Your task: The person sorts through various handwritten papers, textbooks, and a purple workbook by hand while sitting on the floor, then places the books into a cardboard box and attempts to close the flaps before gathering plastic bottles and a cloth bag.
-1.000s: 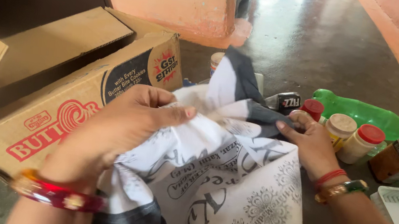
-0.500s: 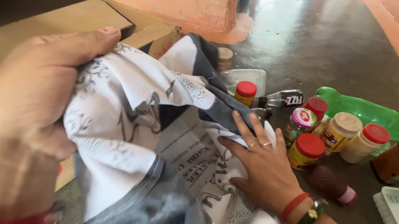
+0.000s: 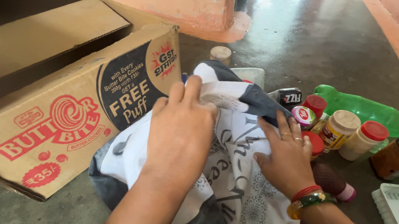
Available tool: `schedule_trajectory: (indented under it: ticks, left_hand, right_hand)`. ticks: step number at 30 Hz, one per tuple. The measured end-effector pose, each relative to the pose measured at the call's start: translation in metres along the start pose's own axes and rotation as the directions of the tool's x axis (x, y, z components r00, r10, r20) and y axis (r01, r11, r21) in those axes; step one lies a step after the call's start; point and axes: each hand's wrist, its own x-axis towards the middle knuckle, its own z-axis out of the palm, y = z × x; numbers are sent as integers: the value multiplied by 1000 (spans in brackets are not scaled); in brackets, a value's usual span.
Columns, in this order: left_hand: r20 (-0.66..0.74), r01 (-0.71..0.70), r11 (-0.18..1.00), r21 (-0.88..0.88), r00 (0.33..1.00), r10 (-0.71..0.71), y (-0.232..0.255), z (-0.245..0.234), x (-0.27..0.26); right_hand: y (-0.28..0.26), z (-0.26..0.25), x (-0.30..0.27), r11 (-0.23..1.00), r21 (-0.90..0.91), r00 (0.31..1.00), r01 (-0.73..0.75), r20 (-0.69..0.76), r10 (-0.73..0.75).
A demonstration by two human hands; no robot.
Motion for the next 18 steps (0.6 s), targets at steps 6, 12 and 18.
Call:
schedule_trajectory:
  ticks: [6,12,18]
  left_hand:
    - [-96,160,977,140,984,-147,1,-7,0]
    - [139,222,957,190,958,-250,-23,-17,0]
    - [-104,44,997,65,994,-37,-41,-14,-1]
  right_hand:
    - [-33,1,-10,982,90,965,168,191,-183]
    - [-3,20,-3,997,-68,887,-48,455,74]
    - [3,13,4,997,78,960,5,279,-27]
